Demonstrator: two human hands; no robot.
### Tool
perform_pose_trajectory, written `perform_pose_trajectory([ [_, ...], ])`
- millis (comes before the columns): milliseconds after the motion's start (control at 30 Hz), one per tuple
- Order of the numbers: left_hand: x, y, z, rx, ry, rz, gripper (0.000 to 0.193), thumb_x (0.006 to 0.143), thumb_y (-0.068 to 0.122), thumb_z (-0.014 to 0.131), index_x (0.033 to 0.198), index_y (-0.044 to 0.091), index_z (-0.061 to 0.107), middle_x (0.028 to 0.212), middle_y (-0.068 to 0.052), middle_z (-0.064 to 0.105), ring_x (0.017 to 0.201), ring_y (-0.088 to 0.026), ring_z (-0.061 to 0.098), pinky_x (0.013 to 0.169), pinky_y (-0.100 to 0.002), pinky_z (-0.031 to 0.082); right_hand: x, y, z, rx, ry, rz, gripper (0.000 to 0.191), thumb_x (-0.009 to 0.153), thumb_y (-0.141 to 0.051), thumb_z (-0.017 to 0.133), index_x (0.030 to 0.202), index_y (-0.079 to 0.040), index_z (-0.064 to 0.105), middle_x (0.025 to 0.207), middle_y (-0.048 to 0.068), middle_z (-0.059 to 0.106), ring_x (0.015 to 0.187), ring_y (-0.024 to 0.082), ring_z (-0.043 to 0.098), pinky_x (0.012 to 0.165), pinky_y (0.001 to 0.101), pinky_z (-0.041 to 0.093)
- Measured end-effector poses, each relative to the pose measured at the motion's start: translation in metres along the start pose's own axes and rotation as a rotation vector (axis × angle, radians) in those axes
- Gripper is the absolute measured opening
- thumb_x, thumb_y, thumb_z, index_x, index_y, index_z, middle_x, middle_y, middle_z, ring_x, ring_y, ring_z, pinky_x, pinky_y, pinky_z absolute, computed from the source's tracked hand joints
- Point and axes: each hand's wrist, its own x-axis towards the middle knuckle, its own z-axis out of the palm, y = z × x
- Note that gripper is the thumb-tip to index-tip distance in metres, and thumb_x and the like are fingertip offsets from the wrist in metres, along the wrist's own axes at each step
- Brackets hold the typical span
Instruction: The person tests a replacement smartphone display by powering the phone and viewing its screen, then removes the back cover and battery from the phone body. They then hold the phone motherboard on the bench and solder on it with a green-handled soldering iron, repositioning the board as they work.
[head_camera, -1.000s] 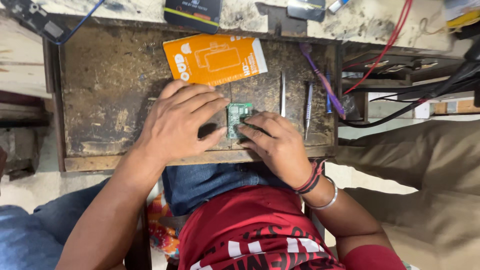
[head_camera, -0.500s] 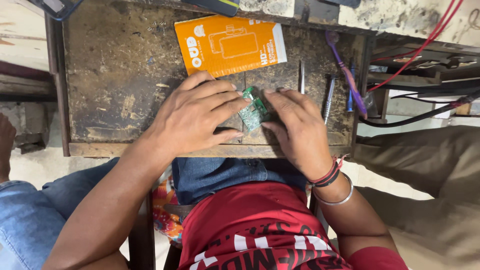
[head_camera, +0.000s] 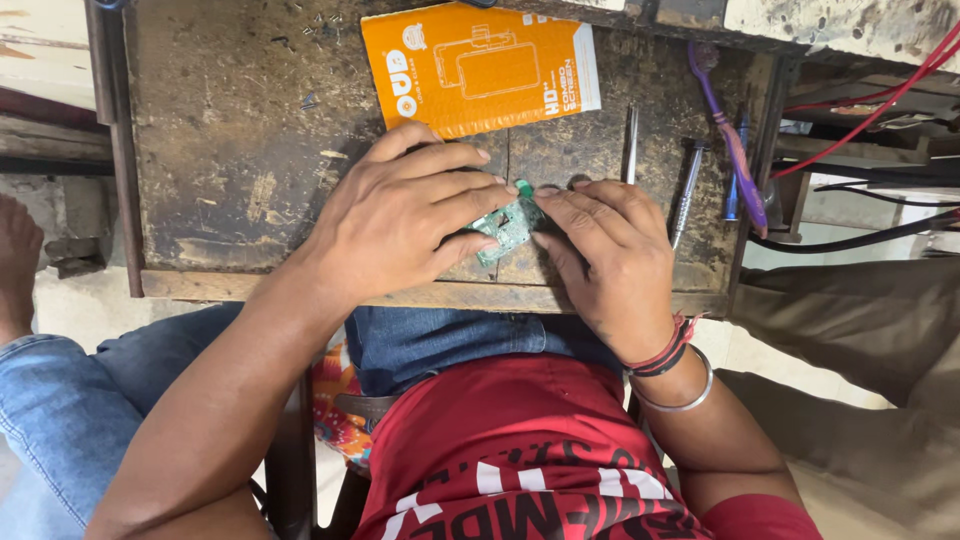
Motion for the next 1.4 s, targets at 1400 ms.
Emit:
perform_pose_trajectory([
  [1400,-0.0003,-0.0002,-0.0031,-0.032,-0.021,-0.057,0.047,0.080,0.027,0.082,0.124,0.013,0.073,0.118,-0.003,0.076,0.129,-0.022,0.061,0.107,-0.044,0.041,0.0027,0.0004,0.0082,-0.027,-0.093,0.037,0.057,0.087,-0.018,0.079,0.140,-0.008,0.061,0.150,0.013,0.055,0.138,0.039,0.048,0.116,0.0493,0.042],
])
